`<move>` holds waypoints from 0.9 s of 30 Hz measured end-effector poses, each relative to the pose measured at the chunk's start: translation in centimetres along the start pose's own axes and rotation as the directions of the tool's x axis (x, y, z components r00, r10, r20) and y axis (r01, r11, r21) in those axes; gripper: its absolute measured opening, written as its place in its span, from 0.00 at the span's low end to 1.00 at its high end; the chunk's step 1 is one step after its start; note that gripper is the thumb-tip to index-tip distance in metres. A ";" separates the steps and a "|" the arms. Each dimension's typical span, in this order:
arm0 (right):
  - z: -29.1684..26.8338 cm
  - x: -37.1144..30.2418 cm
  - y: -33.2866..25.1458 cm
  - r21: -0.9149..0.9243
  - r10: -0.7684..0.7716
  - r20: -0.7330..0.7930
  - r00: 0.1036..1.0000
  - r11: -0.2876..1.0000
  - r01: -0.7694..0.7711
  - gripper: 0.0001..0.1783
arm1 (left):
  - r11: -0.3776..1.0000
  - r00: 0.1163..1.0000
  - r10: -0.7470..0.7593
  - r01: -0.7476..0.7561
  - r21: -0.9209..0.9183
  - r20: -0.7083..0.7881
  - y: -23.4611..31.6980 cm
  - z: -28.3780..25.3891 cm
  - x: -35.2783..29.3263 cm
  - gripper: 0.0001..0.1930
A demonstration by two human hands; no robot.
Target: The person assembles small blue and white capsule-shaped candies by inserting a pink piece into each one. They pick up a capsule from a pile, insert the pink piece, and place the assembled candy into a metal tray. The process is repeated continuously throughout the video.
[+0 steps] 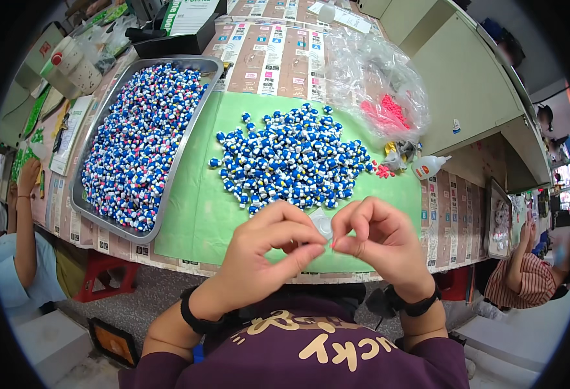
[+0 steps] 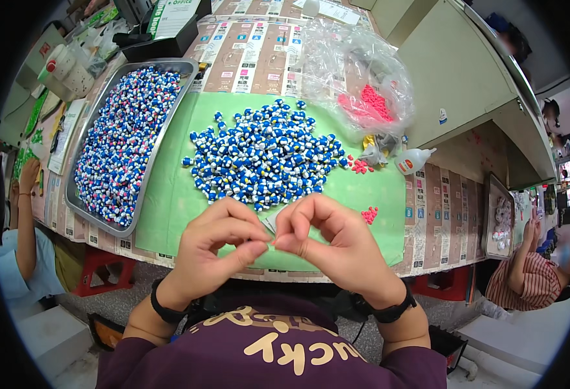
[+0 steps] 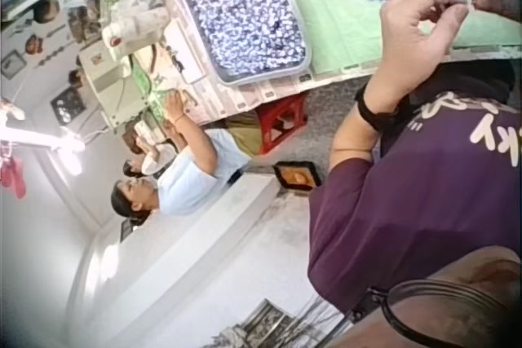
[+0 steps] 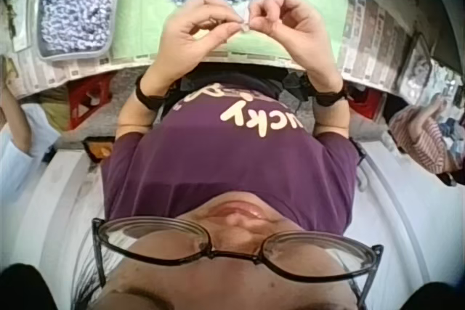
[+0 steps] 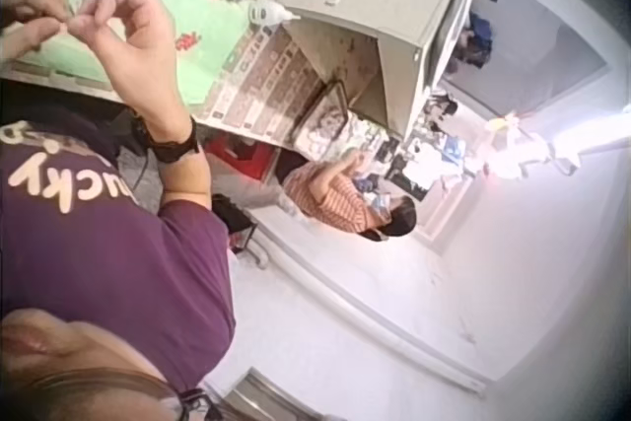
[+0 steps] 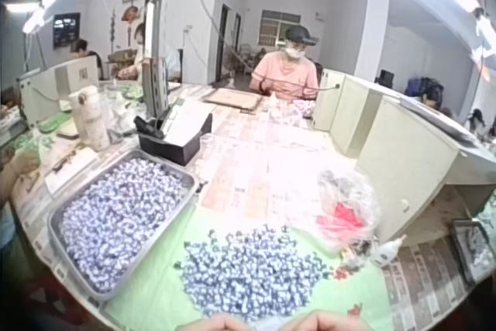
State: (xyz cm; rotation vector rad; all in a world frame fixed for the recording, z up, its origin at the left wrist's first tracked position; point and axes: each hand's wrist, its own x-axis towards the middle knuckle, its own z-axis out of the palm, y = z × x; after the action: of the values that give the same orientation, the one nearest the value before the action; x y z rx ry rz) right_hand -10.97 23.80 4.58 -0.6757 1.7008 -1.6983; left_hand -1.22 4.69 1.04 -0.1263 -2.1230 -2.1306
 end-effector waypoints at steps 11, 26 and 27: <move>-1.2 2.5 1.3 -0.896 -0.161 0.247 0.955 0.337 0.289 0.10 | 0.987 0.952 -0.151 0.159 0.007 -0.267 -0.9 -2.1 -1.2 0.12; 1.5 1.8 -0.9 -0.527 -0.376 0.036 0.926 0.780 0.337 0.14 | 0.965 0.976 -0.010 -0.048 -0.258 -0.219 -0.5 0.3 -0.3 0.13; 1.5 1.7 -1.0 -0.567 -0.390 0.048 0.920 0.747 0.346 0.14 | 0.971 0.972 0.013 -0.068 -0.229 -0.234 -0.4 0.5 -0.3 0.13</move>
State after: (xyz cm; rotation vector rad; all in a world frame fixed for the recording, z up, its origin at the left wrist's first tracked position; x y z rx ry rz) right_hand -11.07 21.49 5.46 -1.3154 2.2740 -1.4551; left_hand -1.01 5.24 0.57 0.0539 -1.7221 -2.2430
